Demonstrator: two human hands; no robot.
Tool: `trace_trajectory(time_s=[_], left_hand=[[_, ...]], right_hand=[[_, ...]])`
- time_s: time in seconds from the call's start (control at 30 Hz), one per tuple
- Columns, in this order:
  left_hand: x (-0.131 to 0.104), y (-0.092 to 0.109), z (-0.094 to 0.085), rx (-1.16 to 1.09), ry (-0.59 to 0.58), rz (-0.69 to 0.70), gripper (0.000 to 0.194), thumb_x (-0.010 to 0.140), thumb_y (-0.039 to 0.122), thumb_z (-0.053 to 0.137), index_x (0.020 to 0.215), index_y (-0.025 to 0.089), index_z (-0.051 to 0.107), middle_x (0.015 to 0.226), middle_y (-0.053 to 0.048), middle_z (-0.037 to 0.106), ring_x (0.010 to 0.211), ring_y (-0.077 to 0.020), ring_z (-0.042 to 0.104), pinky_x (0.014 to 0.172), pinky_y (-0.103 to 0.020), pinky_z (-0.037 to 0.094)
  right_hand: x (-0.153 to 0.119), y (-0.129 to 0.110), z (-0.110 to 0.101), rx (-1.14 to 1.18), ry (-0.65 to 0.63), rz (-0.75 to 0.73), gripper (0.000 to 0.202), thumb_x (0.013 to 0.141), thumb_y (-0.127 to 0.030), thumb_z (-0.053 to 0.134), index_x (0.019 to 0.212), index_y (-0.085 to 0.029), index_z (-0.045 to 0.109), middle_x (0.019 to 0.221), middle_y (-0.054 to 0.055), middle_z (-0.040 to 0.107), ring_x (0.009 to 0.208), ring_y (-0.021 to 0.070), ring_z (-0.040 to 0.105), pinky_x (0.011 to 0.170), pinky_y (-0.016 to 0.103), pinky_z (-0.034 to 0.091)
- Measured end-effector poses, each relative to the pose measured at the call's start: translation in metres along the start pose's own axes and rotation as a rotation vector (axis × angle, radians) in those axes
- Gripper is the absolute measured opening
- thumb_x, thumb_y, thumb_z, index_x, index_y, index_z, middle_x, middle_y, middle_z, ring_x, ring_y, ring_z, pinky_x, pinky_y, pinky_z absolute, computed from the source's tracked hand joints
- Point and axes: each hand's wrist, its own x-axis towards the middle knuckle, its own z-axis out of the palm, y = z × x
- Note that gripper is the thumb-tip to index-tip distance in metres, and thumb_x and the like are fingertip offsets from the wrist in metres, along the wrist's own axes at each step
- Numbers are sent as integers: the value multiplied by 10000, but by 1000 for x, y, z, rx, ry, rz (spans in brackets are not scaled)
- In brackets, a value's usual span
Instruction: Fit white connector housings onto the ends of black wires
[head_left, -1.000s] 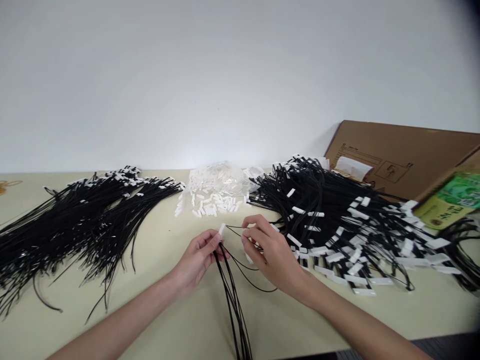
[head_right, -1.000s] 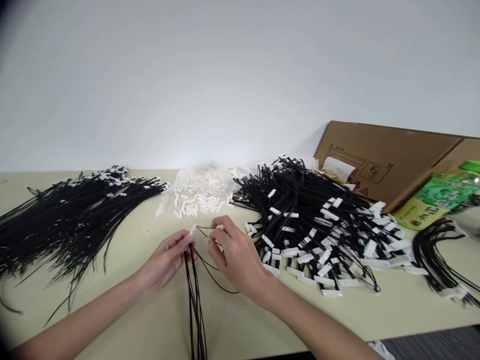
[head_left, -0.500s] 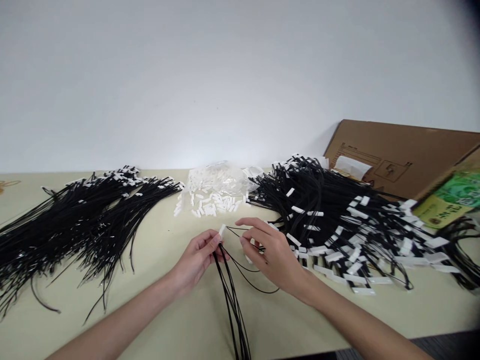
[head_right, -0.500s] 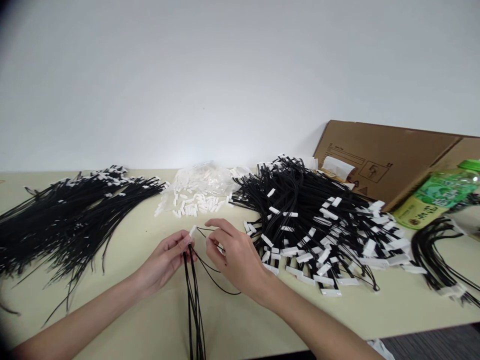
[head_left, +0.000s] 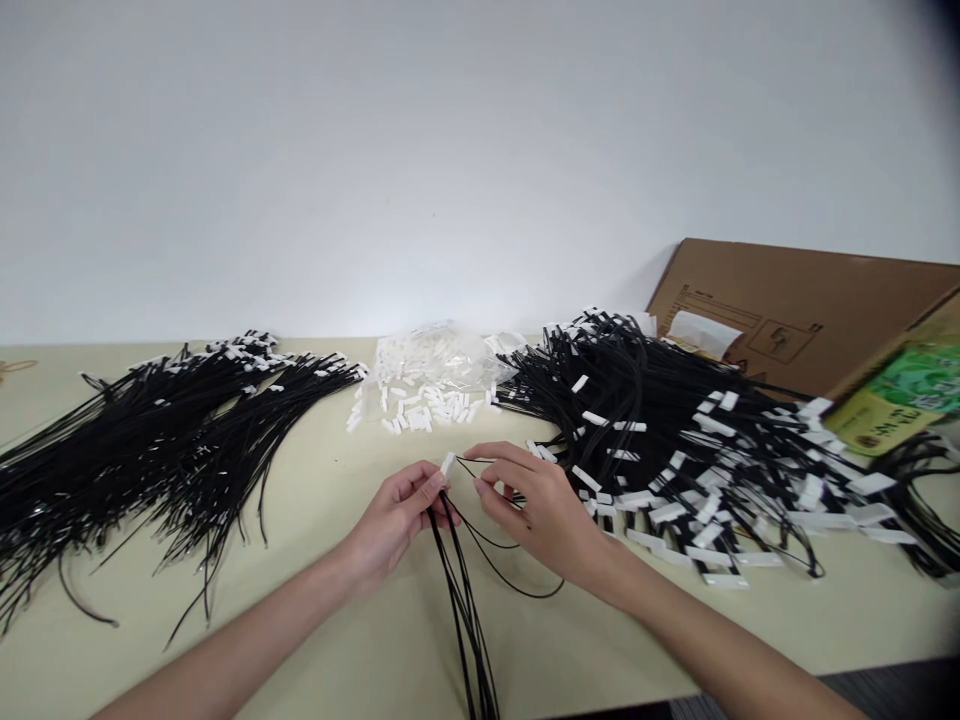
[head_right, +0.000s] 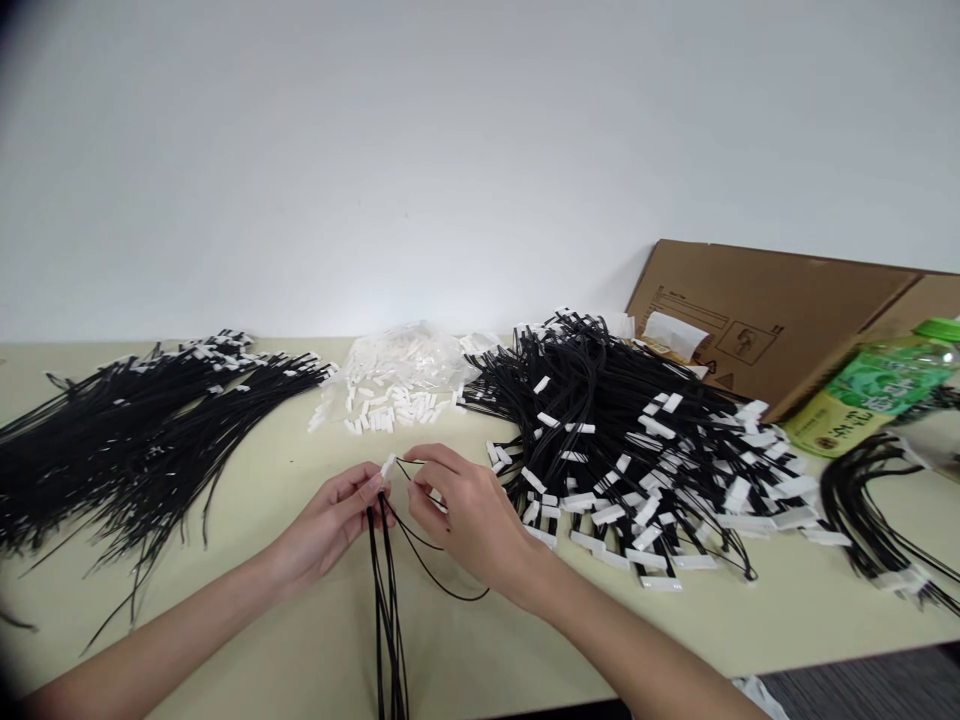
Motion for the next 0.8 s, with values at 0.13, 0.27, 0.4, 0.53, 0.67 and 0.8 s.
trace_trajectory(time_s=[0.13, 0.27, 0.4, 0.53, 0.67, 0.8], left_hand=[[0, 0, 0, 1, 2, -4, 171, 774, 321, 532, 729, 156, 523, 624, 15, 529, 620, -116, 533, 626, -260, 406], [-1, -1, 0, -7, -9, -1, 166, 780, 316, 526, 737, 155, 526, 635, 13, 526, 629, -117, 533, 632, -262, 407], [0, 0, 0, -9, -13, -3, 169, 782, 315, 523, 728, 154, 526, 631, 12, 522, 623, -117, 526, 631, -264, 409], [0, 0, 0, -8, -15, 2, 168, 782, 315, 522, 728, 156, 526, 631, 12, 519, 623, -116, 521, 630, -264, 407], [0, 0, 0, -11, -15, -4, 170, 781, 319, 523, 726, 158, 524, 627, 13, 519, 617, -114, 515, 631, -263, 402], [-1, 0, 0, -14, -14, -13, 182, 768, 338, 536, 728, 160, 530, 630, 8, 527, 625, -122, 519, 638, -268, 398]], right_hand=[[1, 0, 0, 17, -6, 0, 133, 797, -129, 432, 695, -160, 511, 1034, 73, 572, 627, 82, 553, 494, 196, 400], [0, 0, 0, 19, -24, 13, 127, 789, -112, 439, 694, -162, 508, 1057, 62, 566, 630, 79, 549, 499, 198, 396], [0, -1, -1, 39, -44, 5, 129, 788, -104, 439, 693, -166, 500, 1072, 47, 561, 682, 83, 559, 528, 196, 403], [0, 0, -1, 36, -45, -1, 125, 791, -114, 439, 695, -166, 501, 1076, 54, 559, 704, 92, 571, 539, 198, 411], [0, 0, 0, 27, -49, -9, 130, 794, -116, 428, 702, -162, 507, 1068, 76, 561, 721, 104, 579, 544, 201, 420], [0, 0, 0, 21, -41, -21, 132, 799, -125, 426, 704, -161, 509, 1061, 85, 563, 727, 110, 584, 550, 203, 427]])
